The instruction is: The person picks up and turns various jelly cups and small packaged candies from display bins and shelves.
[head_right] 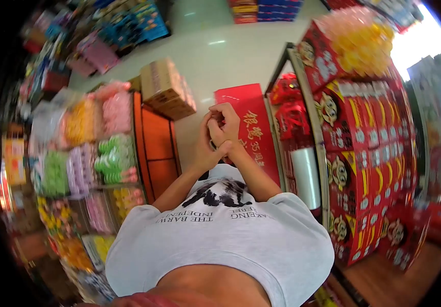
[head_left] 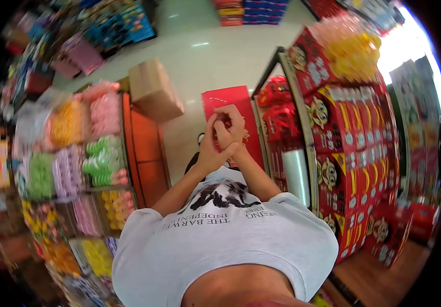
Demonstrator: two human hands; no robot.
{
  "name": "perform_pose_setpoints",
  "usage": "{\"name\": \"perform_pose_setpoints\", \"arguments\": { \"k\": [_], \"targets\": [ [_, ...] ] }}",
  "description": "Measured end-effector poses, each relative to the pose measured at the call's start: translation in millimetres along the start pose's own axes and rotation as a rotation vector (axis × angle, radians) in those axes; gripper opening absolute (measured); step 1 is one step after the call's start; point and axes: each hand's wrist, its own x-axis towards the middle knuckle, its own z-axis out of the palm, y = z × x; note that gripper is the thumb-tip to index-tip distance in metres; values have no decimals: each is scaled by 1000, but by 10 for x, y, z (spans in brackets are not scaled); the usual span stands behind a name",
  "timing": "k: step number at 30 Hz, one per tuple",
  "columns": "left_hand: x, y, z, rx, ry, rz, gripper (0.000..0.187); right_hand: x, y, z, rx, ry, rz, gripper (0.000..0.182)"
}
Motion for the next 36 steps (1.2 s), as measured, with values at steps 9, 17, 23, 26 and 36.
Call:
{"name": "perform_pose_setpoints", "arguments": {
  "k": [9,17,23,26,36],
  "targets": [
    [-362,-51,-1300,83,397,166,90,-48,-97,1519,122,-453,35,24],
    [-734,-257,-2800,76,787,273,68,-209,-382,3236,198,-840,79,32],
    [-1139,-191,-3676,0,1120,210,41,-551,-285,4327,137,-1221,70,41],
    [-1435,-348,-4100,-166,1310,87,39,-864,-178,4869,191,-1322,32,42],
    [-2117,-488,-5389,-138,2030,-205,70,-1807,38,6427,165,-1691,223,28]
  ]
}}
